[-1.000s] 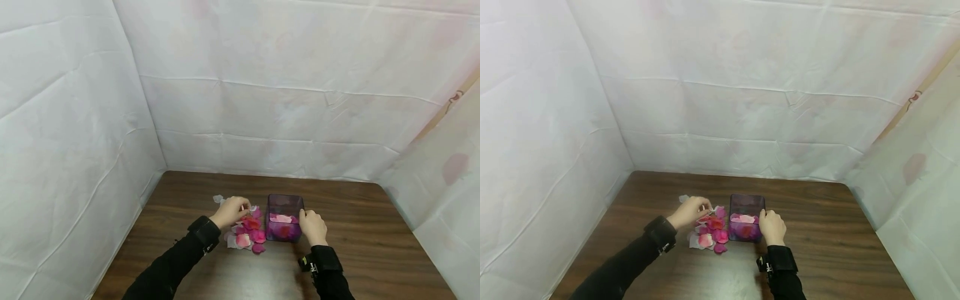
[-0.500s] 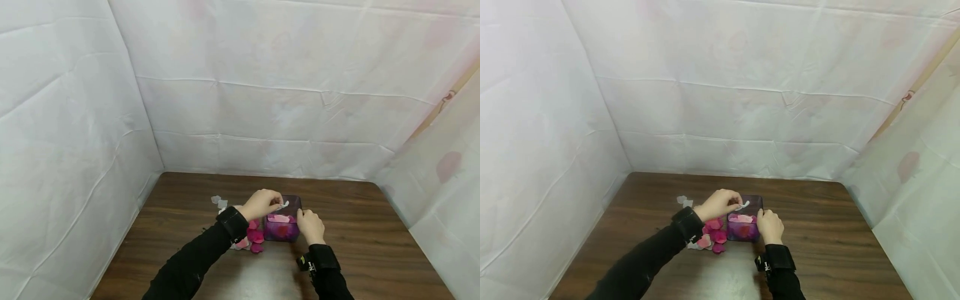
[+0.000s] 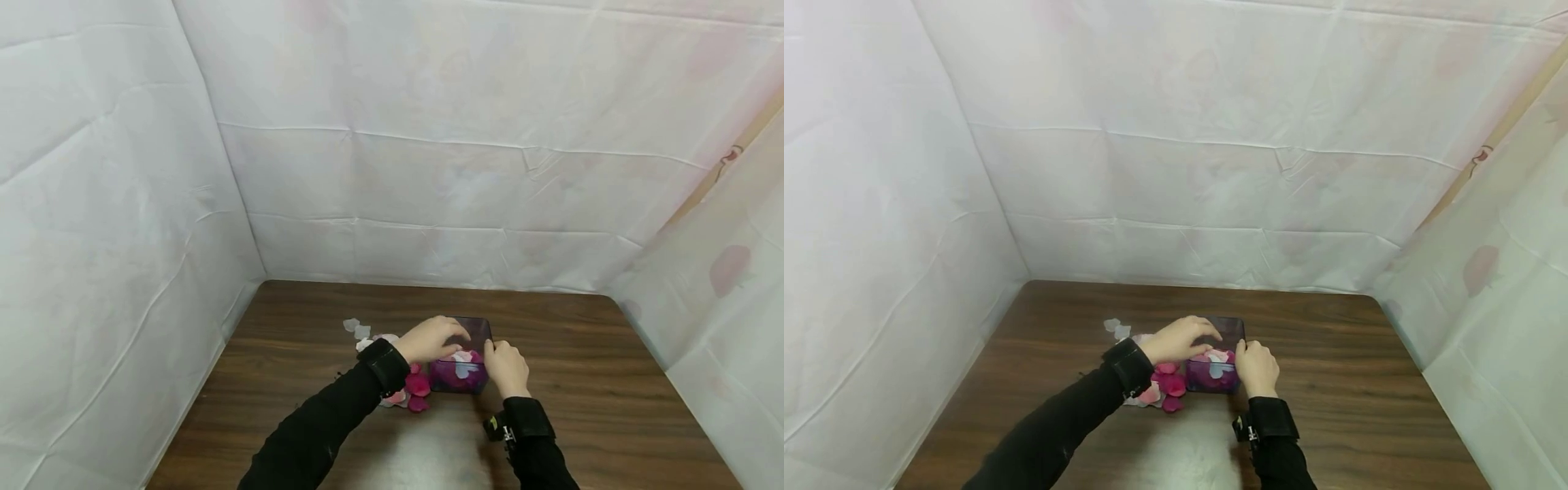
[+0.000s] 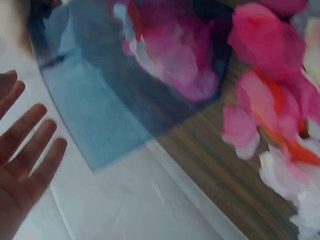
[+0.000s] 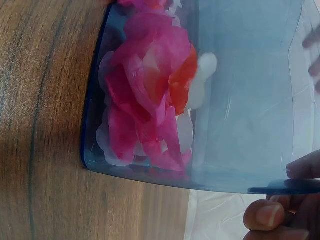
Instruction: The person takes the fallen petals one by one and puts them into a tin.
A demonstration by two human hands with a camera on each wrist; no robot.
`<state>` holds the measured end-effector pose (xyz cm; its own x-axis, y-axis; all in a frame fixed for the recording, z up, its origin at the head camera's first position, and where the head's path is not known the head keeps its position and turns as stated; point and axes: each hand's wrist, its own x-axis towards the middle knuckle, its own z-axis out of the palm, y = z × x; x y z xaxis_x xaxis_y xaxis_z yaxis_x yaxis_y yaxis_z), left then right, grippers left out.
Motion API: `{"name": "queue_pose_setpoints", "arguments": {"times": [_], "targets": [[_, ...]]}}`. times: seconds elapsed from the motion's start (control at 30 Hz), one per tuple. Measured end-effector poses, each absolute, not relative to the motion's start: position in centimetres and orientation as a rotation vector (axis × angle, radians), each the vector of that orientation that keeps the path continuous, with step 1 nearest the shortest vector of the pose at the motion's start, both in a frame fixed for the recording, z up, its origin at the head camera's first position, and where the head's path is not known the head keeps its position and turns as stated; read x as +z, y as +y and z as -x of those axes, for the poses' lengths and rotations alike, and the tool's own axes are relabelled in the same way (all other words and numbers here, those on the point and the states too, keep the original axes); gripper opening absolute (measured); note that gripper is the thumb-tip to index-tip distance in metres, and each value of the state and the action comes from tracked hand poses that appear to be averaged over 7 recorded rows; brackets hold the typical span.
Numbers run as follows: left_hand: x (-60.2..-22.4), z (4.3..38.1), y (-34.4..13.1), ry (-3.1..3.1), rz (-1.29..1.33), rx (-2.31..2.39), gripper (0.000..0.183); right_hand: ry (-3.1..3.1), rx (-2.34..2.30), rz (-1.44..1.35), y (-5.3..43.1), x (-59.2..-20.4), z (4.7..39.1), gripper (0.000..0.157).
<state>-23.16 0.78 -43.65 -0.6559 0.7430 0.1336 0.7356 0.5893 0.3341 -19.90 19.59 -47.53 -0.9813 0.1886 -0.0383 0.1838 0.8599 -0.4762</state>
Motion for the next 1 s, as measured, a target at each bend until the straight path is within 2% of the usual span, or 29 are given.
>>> {"name": "queue_pose_setpoints", "arguments": {"times": [0.23, 0.47, 0.63, 0.87, 1.0], "targets": [[-44.4, 24.0, -4.2, 2.904, -0.970, 0.759, 0.031, -3.017, 0.783, 0.292, 19.7, -47.7, 19.9, 0.047], [-49.7, 23.2, -7.8, 2.984, -0.850, 0.669, 0.022, -3.005, 0.783, 0.314, 20.2, -47.7, 19.6, 0.047], [-52.8, 22.2, -7.9, 3.053, -0.944, 0.560, 0.027, -3.007, 0.775, 0.327, 20.6, -47.7, 19.5, 0.047], [-53.5, 22.6, -6.8, 3.203, -0.863, 0.623, 0.008, -3.005, 0.770, 0.319, 20.6, -47.7, 19.5, 0.048], [-53.7, 22.6, -6.7, 3.236, -0.797, 0.650, 0.022, -3.018, 0.762, 0.332, 20.7, -47.9, 19.4, 0.049]]}}
